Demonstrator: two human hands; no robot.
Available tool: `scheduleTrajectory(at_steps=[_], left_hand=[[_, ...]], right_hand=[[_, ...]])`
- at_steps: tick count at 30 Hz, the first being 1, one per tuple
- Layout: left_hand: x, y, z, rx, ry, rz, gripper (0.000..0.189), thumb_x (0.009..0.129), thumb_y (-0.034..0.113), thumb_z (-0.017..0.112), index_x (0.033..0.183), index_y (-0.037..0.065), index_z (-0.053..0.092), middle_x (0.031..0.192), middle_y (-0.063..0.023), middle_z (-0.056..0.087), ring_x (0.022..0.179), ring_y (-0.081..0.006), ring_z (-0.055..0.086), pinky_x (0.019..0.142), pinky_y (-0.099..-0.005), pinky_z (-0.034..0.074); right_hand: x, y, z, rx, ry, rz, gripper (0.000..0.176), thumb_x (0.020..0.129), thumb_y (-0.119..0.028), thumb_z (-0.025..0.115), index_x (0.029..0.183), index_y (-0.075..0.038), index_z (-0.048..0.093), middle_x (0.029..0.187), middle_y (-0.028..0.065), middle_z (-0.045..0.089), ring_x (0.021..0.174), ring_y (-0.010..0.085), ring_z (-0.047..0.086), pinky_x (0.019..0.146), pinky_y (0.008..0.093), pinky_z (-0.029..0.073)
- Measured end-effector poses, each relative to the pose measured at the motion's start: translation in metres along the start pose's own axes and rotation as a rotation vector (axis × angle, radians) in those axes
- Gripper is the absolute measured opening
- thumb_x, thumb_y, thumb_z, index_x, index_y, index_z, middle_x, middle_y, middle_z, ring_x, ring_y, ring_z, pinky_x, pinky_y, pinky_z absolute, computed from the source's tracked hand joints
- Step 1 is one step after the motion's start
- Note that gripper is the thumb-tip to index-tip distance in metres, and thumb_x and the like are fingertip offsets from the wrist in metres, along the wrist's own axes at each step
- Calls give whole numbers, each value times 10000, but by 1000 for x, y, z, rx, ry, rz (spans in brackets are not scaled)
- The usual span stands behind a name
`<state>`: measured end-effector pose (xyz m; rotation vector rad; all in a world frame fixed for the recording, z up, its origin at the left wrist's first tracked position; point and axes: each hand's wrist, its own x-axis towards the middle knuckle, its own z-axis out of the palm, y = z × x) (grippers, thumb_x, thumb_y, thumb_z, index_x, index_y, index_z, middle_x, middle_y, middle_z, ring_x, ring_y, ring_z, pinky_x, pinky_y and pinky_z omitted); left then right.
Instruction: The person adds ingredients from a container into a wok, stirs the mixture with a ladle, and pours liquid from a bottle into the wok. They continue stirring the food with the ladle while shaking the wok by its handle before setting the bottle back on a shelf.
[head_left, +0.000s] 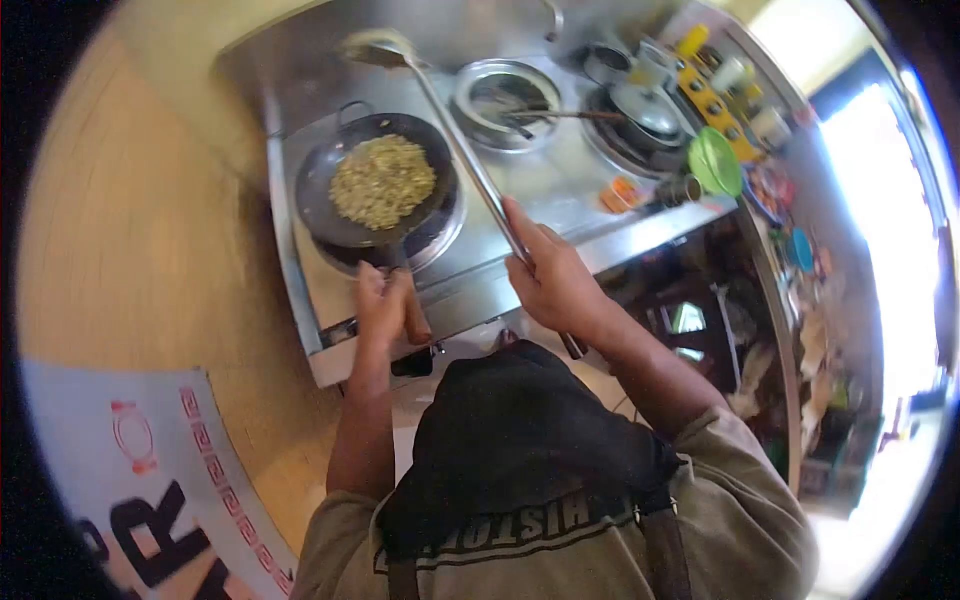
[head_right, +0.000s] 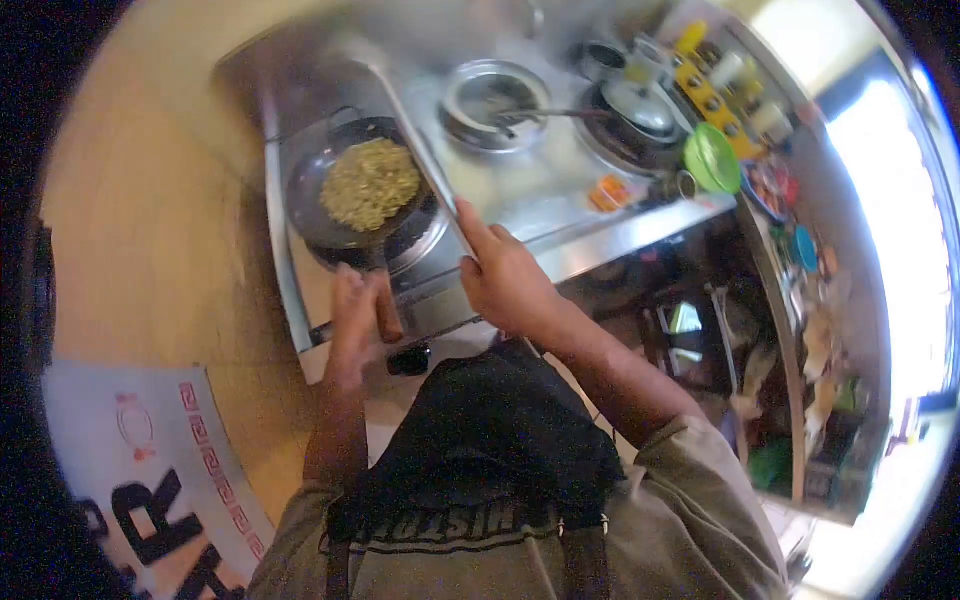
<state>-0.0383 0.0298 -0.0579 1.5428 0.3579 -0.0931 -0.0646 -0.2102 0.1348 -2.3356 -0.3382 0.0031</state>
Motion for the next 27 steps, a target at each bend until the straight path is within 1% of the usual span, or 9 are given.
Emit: scheduleTrajectory(at_steps=[3,5,7,8,12,14,19,22,27], left_hand=[[38,57,16,-654,241,75,614,906,396,499,1222,-122,405,1098,-216,558,994,-322,571,890,-407,458],[58,81,64,-1128,-467,-228,739,896,566,409,1138,-131,460,1100,-241,559,951,-327,584,861,-397,477],[71,87,114,-1322,-264,-383,842,854,633,431,1140,-158,405,986,-227,577,792,-361,603,776,-428,514],[72,81,120,-1266,-224,-529,806,835,638,468,1169,-93,411,916,-196,577,754,-337,597,728,-412,516],[25,78,93,-414,-348,-93,507,867,404,592,1114,-37,549,1038,-187,599,982,-285,586,893,-384,453],[6,46,70,-9,-107,275,347,870,299,626,1050,4,589,1014,-130,605,986,-226,584,891,-337,437],[-33,-1,12,-109,-46,-123,316,840,247,653,1031,7,575,942,-121,587,855,-238,600,799,-354,487],[-36,2,14,-528,-172,-375,222,875,216,603,996,33,567,855,-90,595,698,-216,596,646,-360,502],[1,-24,12,-757,-323,-552,172,844,171,604,778,28,535,609,-74,540,499,-206,553,480,-394,499]], right_hand=[[-14,1,-9,-144,-77,14,625,820,-48,497,1401,-56,267,992,290,553,857,442,564,777,478,454],[-7,41,34,-281,-241,57,586,814,-42,509,1370,-22,327,1022,297,560,867,425,564,767,472,453],[22,53,43,-325,-404,174,550,806,-52,513,1337,-6,376,1032,310,567,884,428,570,766,491,448],[27,48,32,-167,-355,203,567,795,-67,525,1343,-21,384,1055,303,579,962,437,568,819,480,451],[48,68,28,-141,-264,93,606,793,-81,534,1373,-41,364,1026,311,589,996,447,566,861,448,449],[67,85,40,-169,-191,-18,592,787,-75,520,1356,-20,370,965,312,600,927,449,586,822,466,462],[144,81,105,-296,-310,41,536,786,-71,492,1300,34,377,833,273,625,756,438,618,655,497,498],[124,80,122,-438,-416,-220,508,822,-76,468,1296,64,350,781,254,628,682,405,634,571,481,509],[40,52,36,-817,-597,-122,601,833,-50,471,1389,18,254,802,237,612,672,371,638,597,466,516]])
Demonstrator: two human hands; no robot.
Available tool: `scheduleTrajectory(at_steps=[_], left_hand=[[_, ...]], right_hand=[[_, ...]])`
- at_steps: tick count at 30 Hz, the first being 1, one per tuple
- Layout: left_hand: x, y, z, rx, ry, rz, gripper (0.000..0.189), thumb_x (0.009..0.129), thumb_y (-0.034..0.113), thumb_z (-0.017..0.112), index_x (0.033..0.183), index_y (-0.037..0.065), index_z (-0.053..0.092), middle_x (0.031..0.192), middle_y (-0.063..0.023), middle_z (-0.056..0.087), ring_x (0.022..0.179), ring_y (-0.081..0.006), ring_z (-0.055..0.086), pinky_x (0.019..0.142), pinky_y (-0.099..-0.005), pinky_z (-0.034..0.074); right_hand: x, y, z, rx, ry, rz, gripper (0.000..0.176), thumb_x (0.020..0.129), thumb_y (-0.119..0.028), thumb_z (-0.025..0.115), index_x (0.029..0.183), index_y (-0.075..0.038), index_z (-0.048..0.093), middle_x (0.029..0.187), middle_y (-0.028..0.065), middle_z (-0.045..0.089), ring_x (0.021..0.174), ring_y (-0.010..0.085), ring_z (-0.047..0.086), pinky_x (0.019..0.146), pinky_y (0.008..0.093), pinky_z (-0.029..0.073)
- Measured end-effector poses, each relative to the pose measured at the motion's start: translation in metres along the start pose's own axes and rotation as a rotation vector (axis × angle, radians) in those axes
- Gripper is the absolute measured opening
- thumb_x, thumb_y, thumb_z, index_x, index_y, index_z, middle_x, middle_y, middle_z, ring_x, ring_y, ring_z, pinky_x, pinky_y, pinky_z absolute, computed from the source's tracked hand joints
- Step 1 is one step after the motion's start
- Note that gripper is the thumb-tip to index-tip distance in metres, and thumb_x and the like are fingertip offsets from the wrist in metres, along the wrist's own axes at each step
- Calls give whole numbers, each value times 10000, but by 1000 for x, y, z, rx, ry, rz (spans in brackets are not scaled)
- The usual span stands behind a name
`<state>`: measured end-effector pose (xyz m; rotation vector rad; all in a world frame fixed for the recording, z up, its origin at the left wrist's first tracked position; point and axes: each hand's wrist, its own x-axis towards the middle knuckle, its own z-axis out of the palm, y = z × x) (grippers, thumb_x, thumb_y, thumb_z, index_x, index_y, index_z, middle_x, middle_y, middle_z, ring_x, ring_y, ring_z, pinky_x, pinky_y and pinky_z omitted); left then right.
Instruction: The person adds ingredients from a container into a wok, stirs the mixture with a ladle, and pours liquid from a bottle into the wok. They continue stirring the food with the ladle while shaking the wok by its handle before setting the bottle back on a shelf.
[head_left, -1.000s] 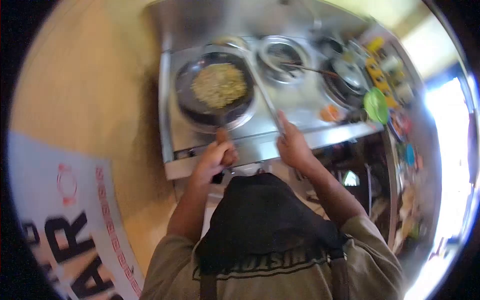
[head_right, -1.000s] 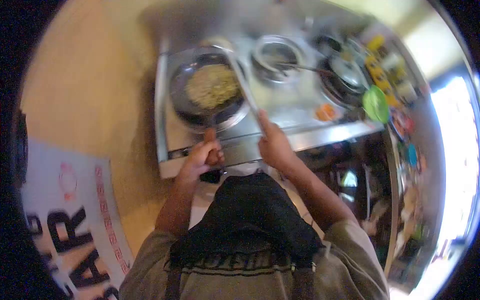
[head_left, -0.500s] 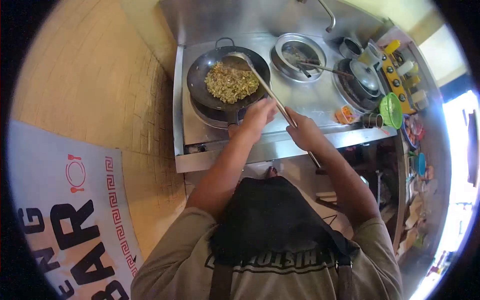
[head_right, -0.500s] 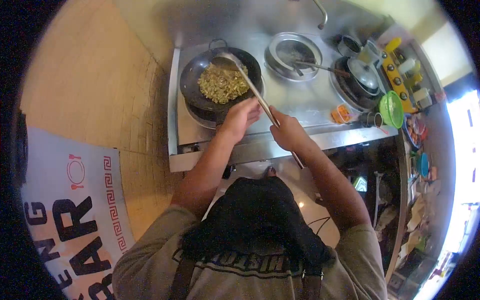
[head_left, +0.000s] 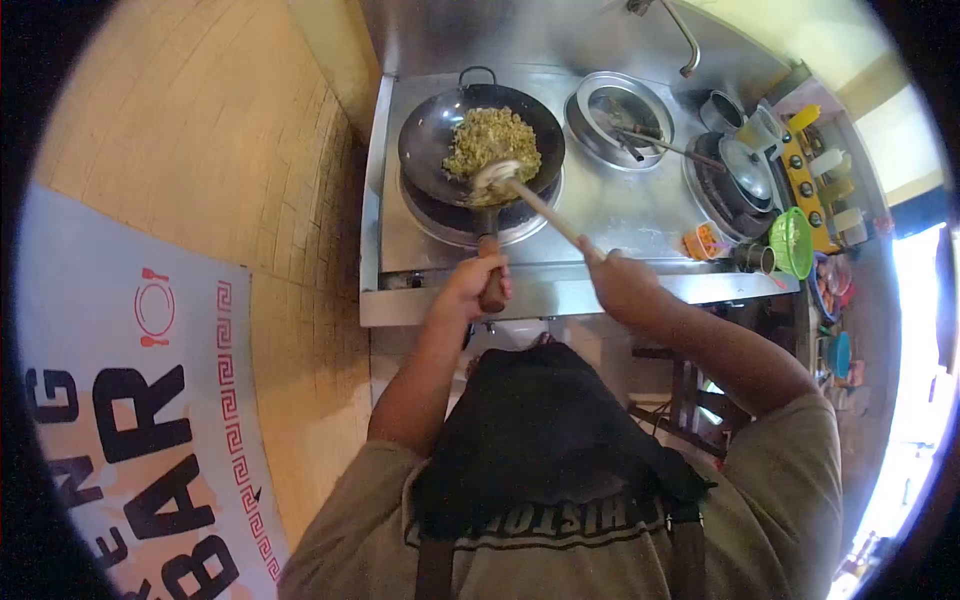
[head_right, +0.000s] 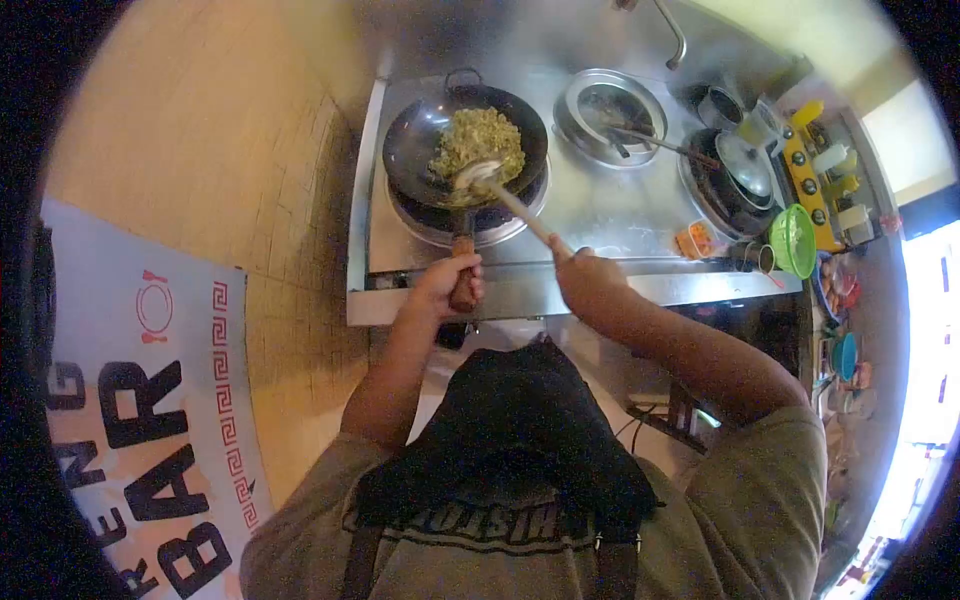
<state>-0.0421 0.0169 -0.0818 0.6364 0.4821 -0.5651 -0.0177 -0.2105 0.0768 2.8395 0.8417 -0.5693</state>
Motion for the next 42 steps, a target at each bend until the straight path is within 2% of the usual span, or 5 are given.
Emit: scheduleTrajectory(at_steps=[17,18,21,23,42], left_hand=[[-142,-6,78,165,-27,67,154,871,171,532,775,52,525,595,-39,502,501,-148,497,487,-284,411],[-159,5,94,682,-164,764,70,808,49,572,792,25,509,596,-78,528,533,-204,561,505,-340,464],[-175,-6,63,107,-49,10,115,839,121,585,855,27,521,639,-60,535,541,-183,548,494,-323,449],[-142,-19,63,73,-30,21,116,822,74,593,874,16,508,660,-67,543,559,-184,557,496,-332,462],[-27,-17,-16,-235,-369,61,471,904,396,555,1220,69,435,843,-48,523,721,-167,556,624,-332,497]], right_hand=[[-75,-6,-40,-31,-197,-28,638,877,-90,482,1434,-24,179,905,283,610,763,374,650,687,466,532],[-78,-10,-28,39,-195,-46,612,901,-95,443,1443,-39,166,938,303,608,804,380,658,724,473,538],[-68,0,-41,-113,-165,-28,593,911,-106,410,1446,-34,164,863,268,610,712,346,651,604,491,523],[-49,17,3,-124,-88,50,736,796,-64,508,1457,-99,186,966,275,601,899,387,619,792,466,489],[72,23,33,91,33,59,575,887,-68,421,1418,-18,206,855,236,617,698,371,641,624,447,537]])
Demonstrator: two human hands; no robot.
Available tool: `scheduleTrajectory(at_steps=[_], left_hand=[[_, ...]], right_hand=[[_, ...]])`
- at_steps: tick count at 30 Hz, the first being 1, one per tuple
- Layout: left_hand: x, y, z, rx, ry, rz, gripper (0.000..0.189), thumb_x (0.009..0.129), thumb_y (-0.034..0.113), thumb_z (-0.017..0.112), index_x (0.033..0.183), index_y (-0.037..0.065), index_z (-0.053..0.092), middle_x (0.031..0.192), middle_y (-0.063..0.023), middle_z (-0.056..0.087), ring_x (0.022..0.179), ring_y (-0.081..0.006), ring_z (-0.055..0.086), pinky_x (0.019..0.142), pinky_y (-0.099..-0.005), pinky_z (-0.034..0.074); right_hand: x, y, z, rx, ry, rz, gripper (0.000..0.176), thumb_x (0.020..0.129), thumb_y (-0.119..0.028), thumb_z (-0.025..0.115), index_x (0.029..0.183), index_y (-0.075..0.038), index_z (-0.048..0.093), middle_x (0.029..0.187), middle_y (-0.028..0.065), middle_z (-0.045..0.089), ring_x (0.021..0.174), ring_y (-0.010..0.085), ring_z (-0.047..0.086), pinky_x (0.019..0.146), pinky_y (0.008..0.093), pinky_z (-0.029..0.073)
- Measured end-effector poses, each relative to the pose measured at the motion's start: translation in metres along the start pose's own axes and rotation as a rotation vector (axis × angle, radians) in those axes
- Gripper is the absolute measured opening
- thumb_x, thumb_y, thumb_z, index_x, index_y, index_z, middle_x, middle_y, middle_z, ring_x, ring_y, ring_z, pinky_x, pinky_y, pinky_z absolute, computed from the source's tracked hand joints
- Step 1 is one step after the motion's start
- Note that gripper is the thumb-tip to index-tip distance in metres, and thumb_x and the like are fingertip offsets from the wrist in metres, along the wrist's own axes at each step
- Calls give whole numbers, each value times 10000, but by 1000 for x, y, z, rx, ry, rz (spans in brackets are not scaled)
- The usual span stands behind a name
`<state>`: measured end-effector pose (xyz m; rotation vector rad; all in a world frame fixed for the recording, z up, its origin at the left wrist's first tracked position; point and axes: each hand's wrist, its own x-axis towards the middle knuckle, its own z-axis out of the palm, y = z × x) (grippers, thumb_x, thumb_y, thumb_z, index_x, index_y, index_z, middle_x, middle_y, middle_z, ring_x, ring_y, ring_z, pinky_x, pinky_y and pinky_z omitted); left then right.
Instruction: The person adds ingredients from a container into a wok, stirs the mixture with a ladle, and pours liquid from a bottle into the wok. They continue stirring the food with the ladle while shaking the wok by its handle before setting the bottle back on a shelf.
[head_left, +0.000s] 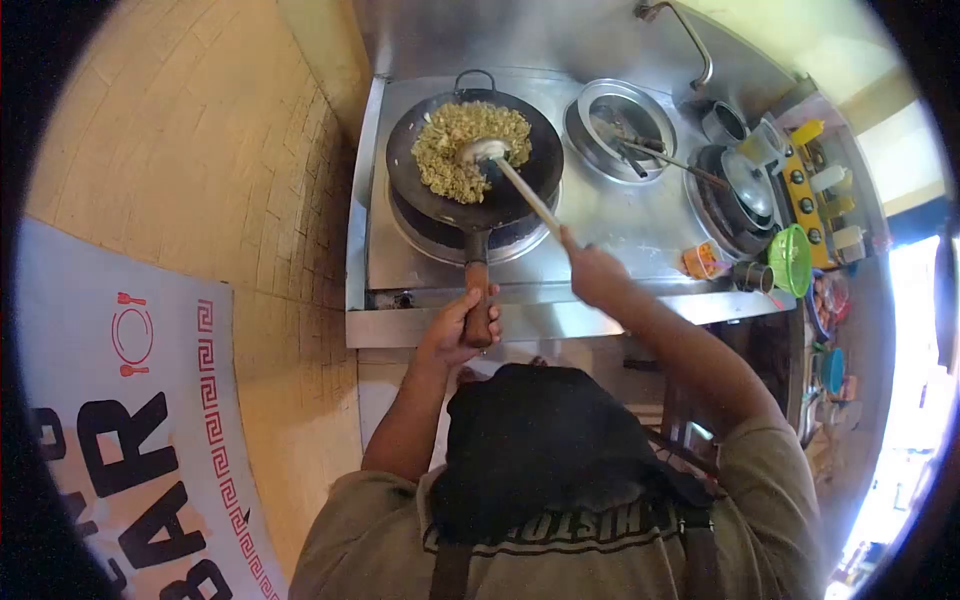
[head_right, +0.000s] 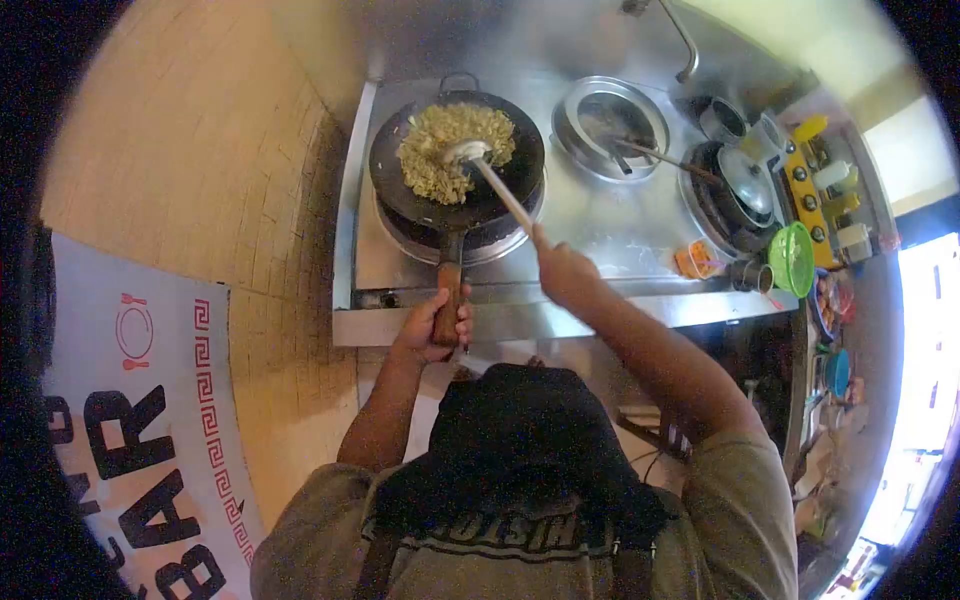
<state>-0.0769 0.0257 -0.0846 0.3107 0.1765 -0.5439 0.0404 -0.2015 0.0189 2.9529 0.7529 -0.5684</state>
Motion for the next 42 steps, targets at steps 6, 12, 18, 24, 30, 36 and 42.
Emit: scheduleTrajectory(at_steps=[6,12,18,24,30,36,42], left_hand=[[-9,-16,-12,-40,-63,-6,582,911,459,510,1296,34,409,924,-74,569,810,-214,604,702,-353,510],[-41,-124,-214,-152,270,-400,505,913,426,492,1177,-2,536,1026,-127,614,935,-273,614,828,-409,503],[6,-143,-252,-118,212,-180,390,866,386,556,1036,36,575,1015,-117,618,881,-264,612,799,-374,487],[70,-211,-340,554,822,-265,202,823,313,609,833,114,576,651,-22,558,550,-143,522,487,-297,417],[58,-156,-254,612,649,-525,336,849,478,609,778,174,487,637,20,484,564,-109,477,516,-264,412],[26,-183,-242,905,458,-683,277,896,415,574,896,138,565,710,-5,537,629,-141,522,642,-328,490],[104,-384,-133,1290,360,-814,274,901,397,568,925,123,568,733,-10,548,643,-145,530,641,-329,491]], right_hand=[[-56,21,-21,-258,-118,-35,570,888,-89,433,1414,5,232,827,230,619,624,317,648,510,414,529],[-28,-2,-3,-111,-43,-51,589,894,-99,428,1428,-14,195,764,198,612,632,319,643,532,414,533],[-12,7,-1,-72,-68,64,661,886,-104,472,1444,-20,126,842,216,602,649,319,640,534,397,534],[-58,-52,-24,-2,-414,18,835,837,-190,597,1451,-40,52,895,233,629,826,335,667,607,370,560],[-47,-27,69,510,140,236,551,886,-181,494,1404,-181,308,1030,218,576,969,364,596,758,455,518],[-301,116,134,571,638,260,422,787,-215,599,1185,-76,577,1144,180,587,1052,334,562,887,406,458],[-705,299,260,598,929,1482,259,737,-246,707,883,-39,650,915,157,636,859,260,622,751,365,497]])
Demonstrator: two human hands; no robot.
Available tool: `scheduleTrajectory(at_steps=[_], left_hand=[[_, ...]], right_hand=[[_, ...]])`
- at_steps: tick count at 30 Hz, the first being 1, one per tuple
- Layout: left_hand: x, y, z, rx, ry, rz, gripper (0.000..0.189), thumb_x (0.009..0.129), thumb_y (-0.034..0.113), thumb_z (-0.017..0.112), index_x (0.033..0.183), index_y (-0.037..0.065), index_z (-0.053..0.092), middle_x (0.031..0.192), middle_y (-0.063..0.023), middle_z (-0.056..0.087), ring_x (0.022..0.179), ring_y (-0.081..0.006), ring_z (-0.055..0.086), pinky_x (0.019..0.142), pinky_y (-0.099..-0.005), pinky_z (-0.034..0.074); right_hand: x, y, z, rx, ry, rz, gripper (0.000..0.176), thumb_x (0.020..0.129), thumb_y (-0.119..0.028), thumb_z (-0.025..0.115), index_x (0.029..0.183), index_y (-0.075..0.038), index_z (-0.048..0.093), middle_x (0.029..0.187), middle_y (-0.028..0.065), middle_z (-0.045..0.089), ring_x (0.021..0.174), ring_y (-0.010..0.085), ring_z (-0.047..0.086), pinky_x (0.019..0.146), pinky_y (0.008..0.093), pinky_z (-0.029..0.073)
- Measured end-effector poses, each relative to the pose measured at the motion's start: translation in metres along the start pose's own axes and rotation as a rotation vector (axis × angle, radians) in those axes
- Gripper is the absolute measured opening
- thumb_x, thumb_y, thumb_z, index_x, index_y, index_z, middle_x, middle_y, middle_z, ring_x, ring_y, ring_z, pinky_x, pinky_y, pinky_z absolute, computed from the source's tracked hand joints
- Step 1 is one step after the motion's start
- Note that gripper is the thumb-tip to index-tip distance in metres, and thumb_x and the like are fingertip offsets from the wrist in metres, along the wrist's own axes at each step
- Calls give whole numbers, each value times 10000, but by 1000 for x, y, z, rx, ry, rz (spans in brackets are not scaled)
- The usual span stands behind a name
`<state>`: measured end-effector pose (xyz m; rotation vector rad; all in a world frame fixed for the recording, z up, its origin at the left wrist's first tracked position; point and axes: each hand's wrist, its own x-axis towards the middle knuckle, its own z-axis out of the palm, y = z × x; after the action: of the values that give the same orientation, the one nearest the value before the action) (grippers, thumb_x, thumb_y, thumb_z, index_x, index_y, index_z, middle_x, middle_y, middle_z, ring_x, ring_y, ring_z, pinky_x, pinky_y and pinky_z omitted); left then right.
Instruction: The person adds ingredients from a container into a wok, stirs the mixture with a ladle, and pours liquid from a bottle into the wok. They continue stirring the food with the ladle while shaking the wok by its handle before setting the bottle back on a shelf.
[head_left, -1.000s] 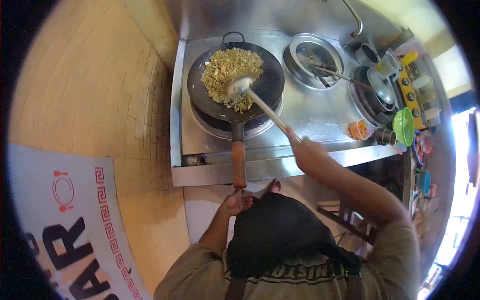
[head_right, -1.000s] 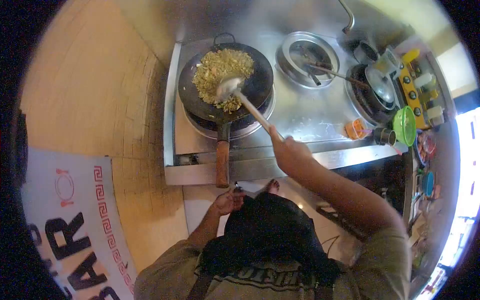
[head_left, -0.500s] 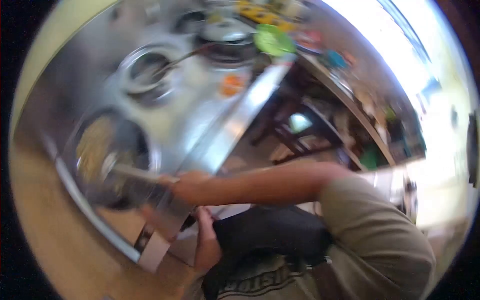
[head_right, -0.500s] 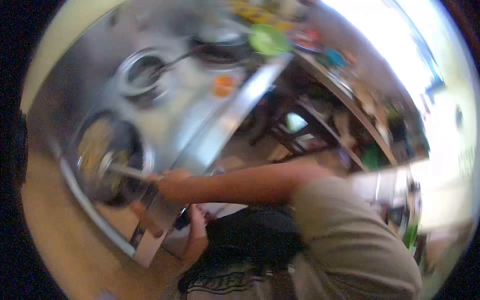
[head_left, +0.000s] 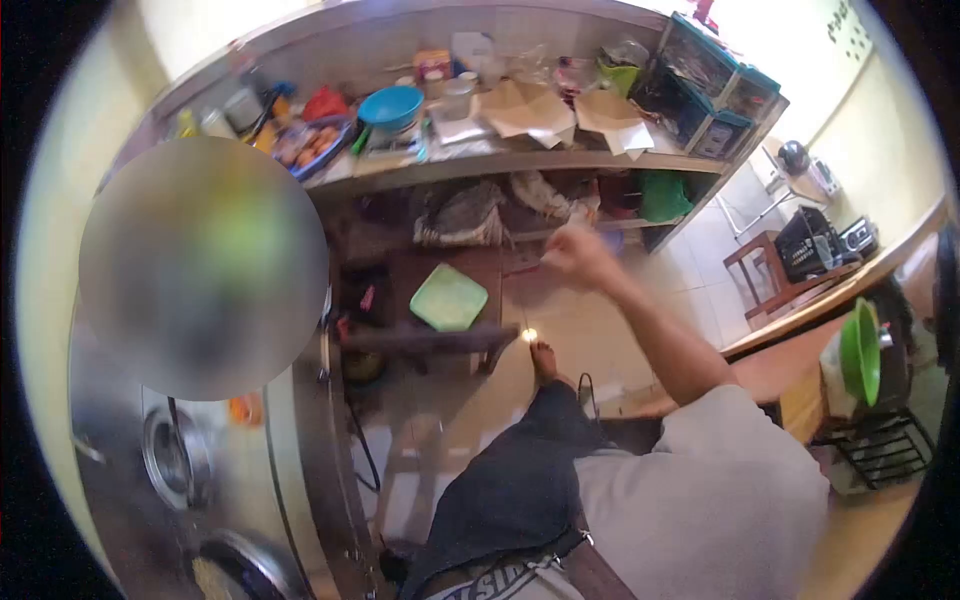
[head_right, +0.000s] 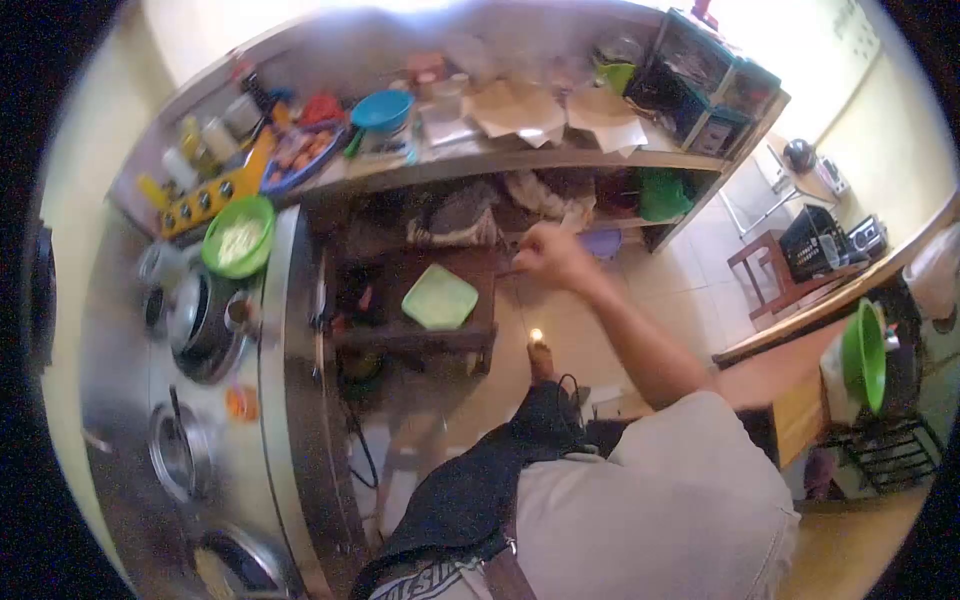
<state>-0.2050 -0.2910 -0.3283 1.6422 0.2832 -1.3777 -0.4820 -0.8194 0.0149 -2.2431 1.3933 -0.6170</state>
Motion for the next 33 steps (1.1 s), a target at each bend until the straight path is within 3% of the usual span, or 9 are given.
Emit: scheduleTrajectory(at_steps=[4,9,16,21,24,28,30,31,33], left_hand=[[17,71,138,168,74,-21,274,905,384,564,944,113,569,748,-13,556,653,-148,535,640,-329,491],[14,130,271,284,155,-69,275,909,369,559,968,101,571,767,-18,566,664,-152,541,639,-330,491],[10,158,366,339,246,-148,278,915,347,552,1001,83,574,794,-24,579,681,-156,550,637,-332,492],[1,161,384,326,287,-165,283,919,332,547,1025,71,576,813,-28,589,692,-160,556,636,-333,493],[-18,146,371,289,321,-149,287,922,323,544,1040,64,578,824,-31,595,699,-162,560,636,-333,493],[-53,93,318,285,351,-101,292,925,310,540,1059,54,579,840,-34,602,709,-165,565,635,-334,493],[-61,65,287,312,343,-61,295,927,304,538,1069,49,580,847,-36,606,713,-166,567,635,-334,493],[-63,46,268,322,343,-36,297,928,301,537,1073,46,581,851,-37,608,716,-167,568,635,-334,494],[-85,58,284,127,387,-24,317,930,297,532,1098,30,573,894,-54,617,720,-166,560,636,-328,491]], right_hand=[[161,235,-97,113,538,188,290,762,-261,705,932,-28,667,886,130,684,801,215,659,722,325,516],[362,396,-161,51,558,187,333,810,-314,621,1040,-75,653,944,171,673,915,288,648,802,376,498],[500,455,-207,-181,503,465,387,823,-329,593,1192,-213,590,1024,144,657,957,321,623,824,419,490],[528,486,-234,-504,341,366,354,873,-288,458,1197,-214,579,1090,160,628,977,360,607,819,455,480],[544,499,-250,-434,215,394,436,908,-427,350,1161,-171,595,1120,189,606,1052,374,569,857,465,443],[556,492,-267,-531,168,377,352,891,-362,434,1143,-191,611,1119,151,616,1028,351,584,837,454,452],[567,536,-269,-541,195,209,372,900,-398,429,1158,-197,605,1110,145,622,1027,349,581,842,430,446],[559,494,-276,-496,112,362,404,910,-432,407,1176,-195,598,1115,158,617,1025,348,580,840,418,444],[572,529,-280,-566,149,268,367,905,-380,480,1163,-153,607,1110,167,618,1007,355,586,824,402,443]])
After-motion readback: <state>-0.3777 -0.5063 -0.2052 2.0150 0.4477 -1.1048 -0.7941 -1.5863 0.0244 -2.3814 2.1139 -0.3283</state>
